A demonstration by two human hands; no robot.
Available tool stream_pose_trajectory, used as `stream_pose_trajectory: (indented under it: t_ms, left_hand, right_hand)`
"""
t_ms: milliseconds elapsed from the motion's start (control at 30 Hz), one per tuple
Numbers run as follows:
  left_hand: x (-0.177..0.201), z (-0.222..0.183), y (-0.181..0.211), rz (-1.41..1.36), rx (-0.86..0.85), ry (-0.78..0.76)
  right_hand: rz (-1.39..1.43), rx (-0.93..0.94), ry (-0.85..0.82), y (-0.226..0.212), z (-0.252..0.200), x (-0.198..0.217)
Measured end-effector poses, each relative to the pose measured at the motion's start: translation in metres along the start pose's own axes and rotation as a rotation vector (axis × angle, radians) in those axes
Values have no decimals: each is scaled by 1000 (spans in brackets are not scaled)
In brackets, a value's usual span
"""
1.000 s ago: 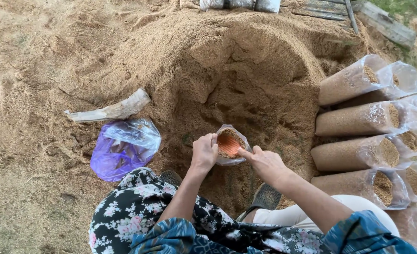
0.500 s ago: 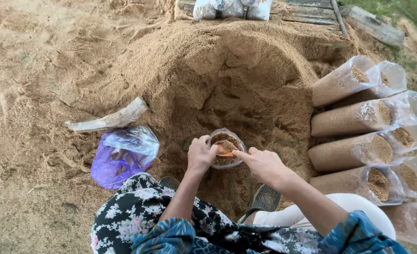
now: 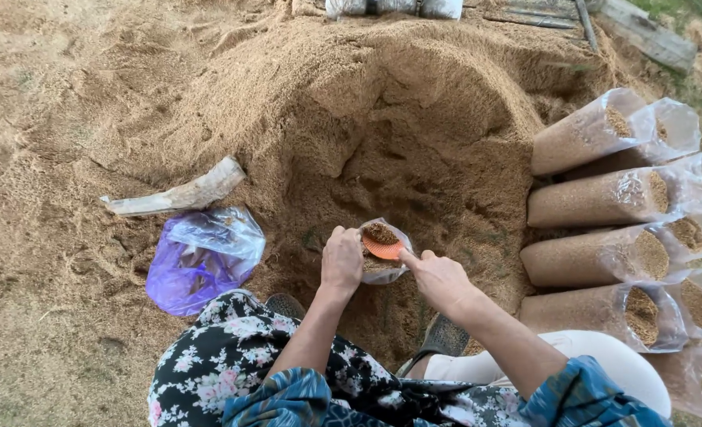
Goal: Filling plastic bags with grain-like material using a scoop from a large pile
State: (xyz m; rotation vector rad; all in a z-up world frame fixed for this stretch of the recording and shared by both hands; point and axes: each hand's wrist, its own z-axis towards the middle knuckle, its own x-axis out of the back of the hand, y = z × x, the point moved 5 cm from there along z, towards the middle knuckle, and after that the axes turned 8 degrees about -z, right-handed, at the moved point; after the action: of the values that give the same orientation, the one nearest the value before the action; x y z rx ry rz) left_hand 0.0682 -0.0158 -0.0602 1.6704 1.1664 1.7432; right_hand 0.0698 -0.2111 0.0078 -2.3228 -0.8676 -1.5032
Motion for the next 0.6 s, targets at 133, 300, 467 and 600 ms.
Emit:
stream_pose_trajectory:
  t_ms: [133,300,467,600]
  left_hand:
    - [-6,9,-13,9,-42,-8]
    - [3,12,-22,-53,138,-73]
    - [52,-23,14,35,416,-239]
    - [16,-19,-24,97,483,-389]
  right_hand:
    - [28,-7,34,0,9,-9]
    - [115,10,-7,2,-3,41]
    - [-49,-25,16,11,-25,89]
    - [-209,-18,168,28,-24,81]
